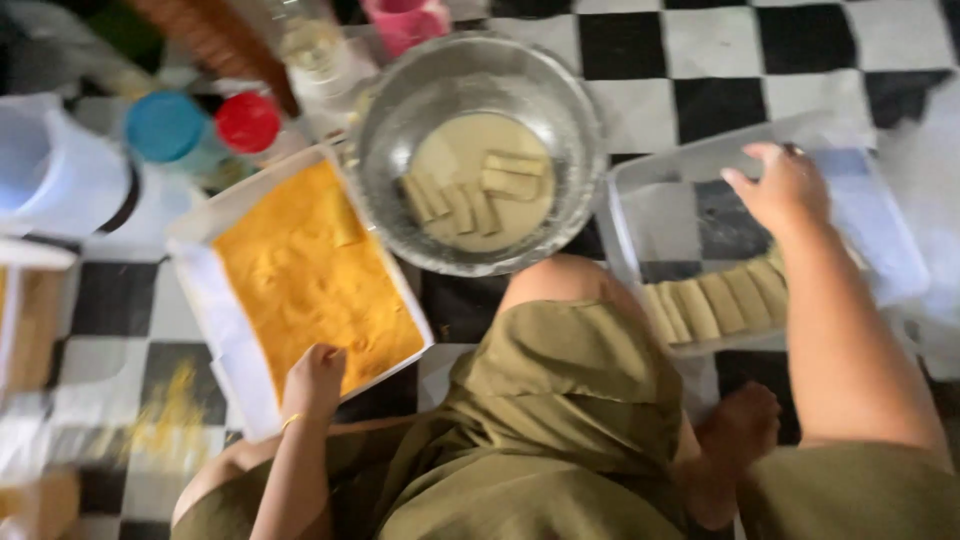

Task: Breading rolls by dipping them in a liquid batter and coating them with orange breadcrumbs before organizing them in a storage container.

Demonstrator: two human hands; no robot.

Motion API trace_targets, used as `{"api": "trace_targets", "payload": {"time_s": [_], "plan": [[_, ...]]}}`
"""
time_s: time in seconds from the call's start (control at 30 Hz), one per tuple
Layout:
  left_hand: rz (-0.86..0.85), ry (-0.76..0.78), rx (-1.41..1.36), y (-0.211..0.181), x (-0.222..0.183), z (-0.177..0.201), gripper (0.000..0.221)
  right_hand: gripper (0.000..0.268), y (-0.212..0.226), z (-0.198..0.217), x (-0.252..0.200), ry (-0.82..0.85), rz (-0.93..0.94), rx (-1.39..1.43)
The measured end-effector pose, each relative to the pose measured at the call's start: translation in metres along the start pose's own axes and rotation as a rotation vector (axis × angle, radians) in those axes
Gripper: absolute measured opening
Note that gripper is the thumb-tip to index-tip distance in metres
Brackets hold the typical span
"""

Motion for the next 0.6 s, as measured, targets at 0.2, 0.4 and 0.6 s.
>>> {"api": "trace_targets", "payload": {"time_s": [0.2,0.4,0.6], "plan": [[-0.178,-0.1,-0.005,0.036,0.03,-0.019,0.039,0.022,0.3,-0.021,-0.037,-0.169,0.633,0.586],[-0.23,-0.088,-0.081,0.028,0.024,-0.005,0.036,0.068,0.405,-0.139,-0.018,0.397,0.195,0.307],[-0.273,-0.036,-0.032,0.041,0.056,-0.035,0.039,0.041,0.421,-0.145,-0.021,0.25,0.226,0.231]]}}
Point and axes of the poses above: each hand's wrist, its own x-axis towards the middle knuckle, its own z-axis out of the back of the hand, y = z × x, the point moved 9 cm from there along x, towards the middle knuckle, and after that the axes turned 1 degree about -x, right-handed, at the moved point
